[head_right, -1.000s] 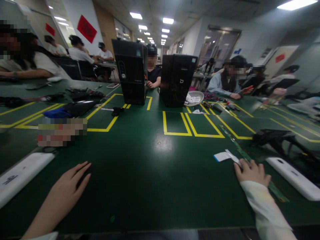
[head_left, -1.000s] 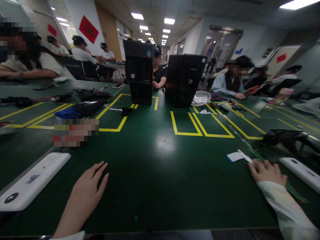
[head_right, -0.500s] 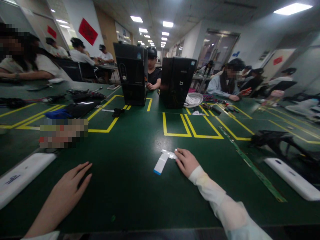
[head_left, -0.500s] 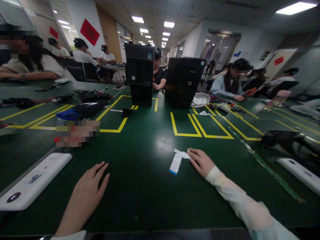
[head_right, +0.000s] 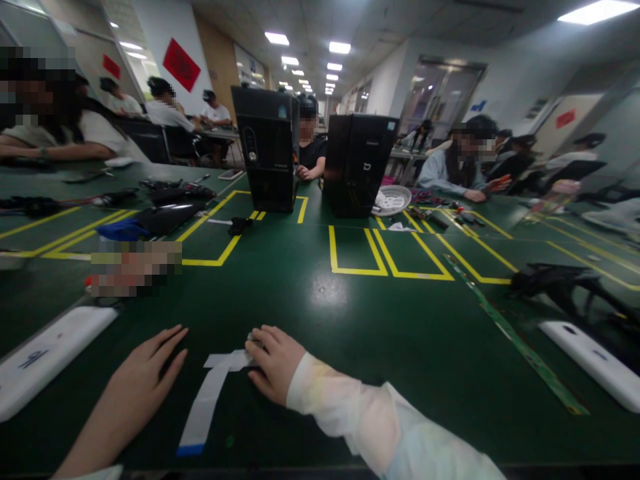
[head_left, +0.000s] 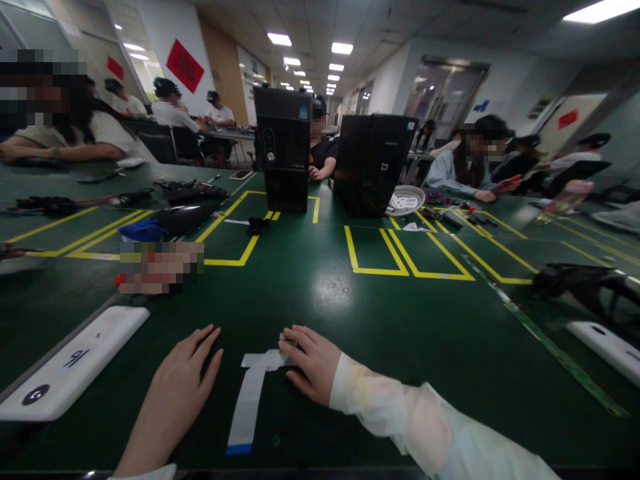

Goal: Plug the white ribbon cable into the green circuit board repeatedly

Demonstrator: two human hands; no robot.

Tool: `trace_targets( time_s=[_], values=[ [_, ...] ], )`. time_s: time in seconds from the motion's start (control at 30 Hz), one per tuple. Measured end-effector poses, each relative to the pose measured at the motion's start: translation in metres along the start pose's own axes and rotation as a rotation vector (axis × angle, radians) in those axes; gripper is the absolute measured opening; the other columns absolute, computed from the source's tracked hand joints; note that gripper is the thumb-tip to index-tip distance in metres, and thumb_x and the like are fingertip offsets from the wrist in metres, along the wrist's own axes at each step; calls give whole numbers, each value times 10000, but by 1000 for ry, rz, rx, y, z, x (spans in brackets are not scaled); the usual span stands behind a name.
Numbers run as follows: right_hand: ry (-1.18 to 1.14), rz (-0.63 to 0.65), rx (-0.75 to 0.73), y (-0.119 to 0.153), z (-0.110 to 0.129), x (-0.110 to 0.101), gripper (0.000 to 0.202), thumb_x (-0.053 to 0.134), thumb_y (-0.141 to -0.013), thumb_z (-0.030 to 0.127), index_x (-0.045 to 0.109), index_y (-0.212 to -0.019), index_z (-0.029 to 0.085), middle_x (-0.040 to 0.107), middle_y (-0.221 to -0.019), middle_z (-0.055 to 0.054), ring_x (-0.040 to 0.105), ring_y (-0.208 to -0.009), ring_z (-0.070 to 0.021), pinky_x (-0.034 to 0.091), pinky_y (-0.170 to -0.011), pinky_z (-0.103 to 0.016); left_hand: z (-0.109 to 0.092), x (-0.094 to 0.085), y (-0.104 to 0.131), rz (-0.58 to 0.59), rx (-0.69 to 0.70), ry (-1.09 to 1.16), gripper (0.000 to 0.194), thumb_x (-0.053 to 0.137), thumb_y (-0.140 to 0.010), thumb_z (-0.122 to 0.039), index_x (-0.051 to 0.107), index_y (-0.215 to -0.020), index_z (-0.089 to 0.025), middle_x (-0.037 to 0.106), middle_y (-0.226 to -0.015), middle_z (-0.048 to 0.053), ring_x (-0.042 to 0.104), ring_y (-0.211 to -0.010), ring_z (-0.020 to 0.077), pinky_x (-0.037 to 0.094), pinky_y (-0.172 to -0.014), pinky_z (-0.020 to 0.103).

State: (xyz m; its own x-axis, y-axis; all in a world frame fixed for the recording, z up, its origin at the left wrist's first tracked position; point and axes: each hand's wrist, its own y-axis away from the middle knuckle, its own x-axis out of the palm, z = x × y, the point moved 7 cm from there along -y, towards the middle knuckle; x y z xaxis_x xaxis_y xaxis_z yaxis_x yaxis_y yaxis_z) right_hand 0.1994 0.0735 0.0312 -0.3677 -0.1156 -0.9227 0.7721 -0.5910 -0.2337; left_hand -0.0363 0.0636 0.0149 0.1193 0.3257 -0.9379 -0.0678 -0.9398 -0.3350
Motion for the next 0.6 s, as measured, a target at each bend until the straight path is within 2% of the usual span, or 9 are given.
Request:
trace_targets(
  time_s=[0.17,0.4,0.6],
  values=[
    [-12,4,-29,4,2,-1,541,521,-897,333,457,-1384,107,430,-1443,-174,340,-1365,-288,356,-1117,-467,-5,-3,-1,-37,20,-7,579,332,-914,-486,598,-1259,-105,584,-1307,175,565,-1170,313,459,-1003,475],
    [12,-45,-47,5,3,-7,475,500,-901,335,521,-1338,148,487,-1381,-157,422,-1303,-286,407,-1073,-450,-6,-5,-1,-25,11,-19,590,311,-918,-487,606,-1254,-102,587,-1303,173,572,-1161,317,482,-975,479],
    [-16,10,-56,7,1,-10,517,475,-925,350,460,-1394,134,420,-1463,-150,366,-1360,-270,343,-1124,-429,-6,-6,0,-23,-1,-16,582,322,-913,-487,598,-1267,-116,588,-1305,168,570,-1167,315,482,-973,483]
  ],
)
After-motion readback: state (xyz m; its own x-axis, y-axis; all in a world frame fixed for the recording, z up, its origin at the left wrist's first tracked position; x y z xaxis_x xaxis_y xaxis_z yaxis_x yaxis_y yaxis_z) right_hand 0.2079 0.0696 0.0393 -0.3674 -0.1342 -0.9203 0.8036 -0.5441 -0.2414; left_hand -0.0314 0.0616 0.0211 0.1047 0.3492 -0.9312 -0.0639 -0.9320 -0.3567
